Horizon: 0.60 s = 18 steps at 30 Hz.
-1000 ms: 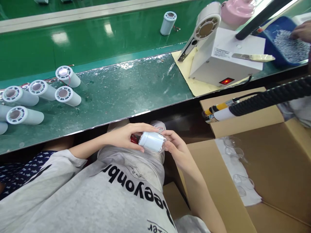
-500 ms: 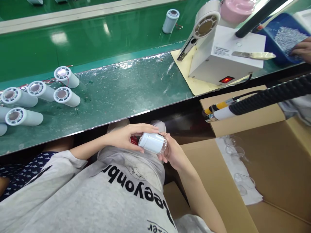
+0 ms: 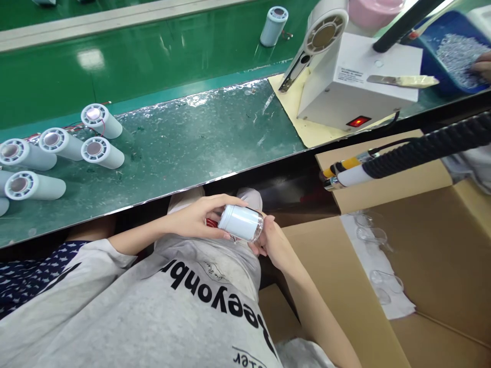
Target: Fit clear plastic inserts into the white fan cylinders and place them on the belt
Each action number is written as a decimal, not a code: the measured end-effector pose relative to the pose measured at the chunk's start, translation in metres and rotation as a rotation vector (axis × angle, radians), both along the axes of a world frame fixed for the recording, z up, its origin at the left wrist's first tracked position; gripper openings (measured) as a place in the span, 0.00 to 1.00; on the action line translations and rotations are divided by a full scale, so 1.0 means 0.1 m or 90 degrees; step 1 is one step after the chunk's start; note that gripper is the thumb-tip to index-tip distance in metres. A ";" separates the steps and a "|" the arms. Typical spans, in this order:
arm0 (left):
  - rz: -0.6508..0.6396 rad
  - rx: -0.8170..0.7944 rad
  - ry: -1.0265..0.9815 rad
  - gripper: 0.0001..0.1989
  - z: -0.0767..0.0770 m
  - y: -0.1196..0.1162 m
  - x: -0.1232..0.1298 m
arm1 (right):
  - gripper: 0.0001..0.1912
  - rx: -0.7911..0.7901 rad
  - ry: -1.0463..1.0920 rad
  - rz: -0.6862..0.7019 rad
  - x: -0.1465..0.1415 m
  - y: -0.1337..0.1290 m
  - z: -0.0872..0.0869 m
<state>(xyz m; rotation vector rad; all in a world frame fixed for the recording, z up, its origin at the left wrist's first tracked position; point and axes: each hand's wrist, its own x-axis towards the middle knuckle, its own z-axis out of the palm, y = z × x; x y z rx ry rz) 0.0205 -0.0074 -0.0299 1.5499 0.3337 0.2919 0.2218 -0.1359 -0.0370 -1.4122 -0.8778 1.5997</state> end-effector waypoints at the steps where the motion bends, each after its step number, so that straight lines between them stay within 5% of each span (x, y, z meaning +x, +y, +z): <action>1: 0.005 -0.030 0.007 0.33 0.01 -0.01 0.00 | 0.40 0.074 -0.069 -0.018 0.02 -0.03 -0.02; 5: 0.009 -0.130 0.020 0.34 0.03 -0.04 -0.01 | 0.39 0.404 -0.286 -0.023 0.12 -0.10 -0.12; 8: 0.008 -0.148 0.039 0.35 0.02 -0.04 -0.02 | 0.21 0.565 -0.400 0.036 0.19 -0.10 -0.17; 11: -0.005 -0.119 0.040 0.37 0.04 -0.01 -0.02 | 0.16 0.537 -0.406 0.050 0.20 -0.11 -0.16; 15: -0.039 -0.041 -0.008 0.37 0.09 0.04 -0.03 | 0.29 0.372 -0.196 -0.017 0.15 -0.14 -0.10; 18: -0.051 -0.067 0.000 0.38 0.08 0.05 -0.03 | 0.30 0.245 -0.087 -0.039 0.11 -0.15 -0.08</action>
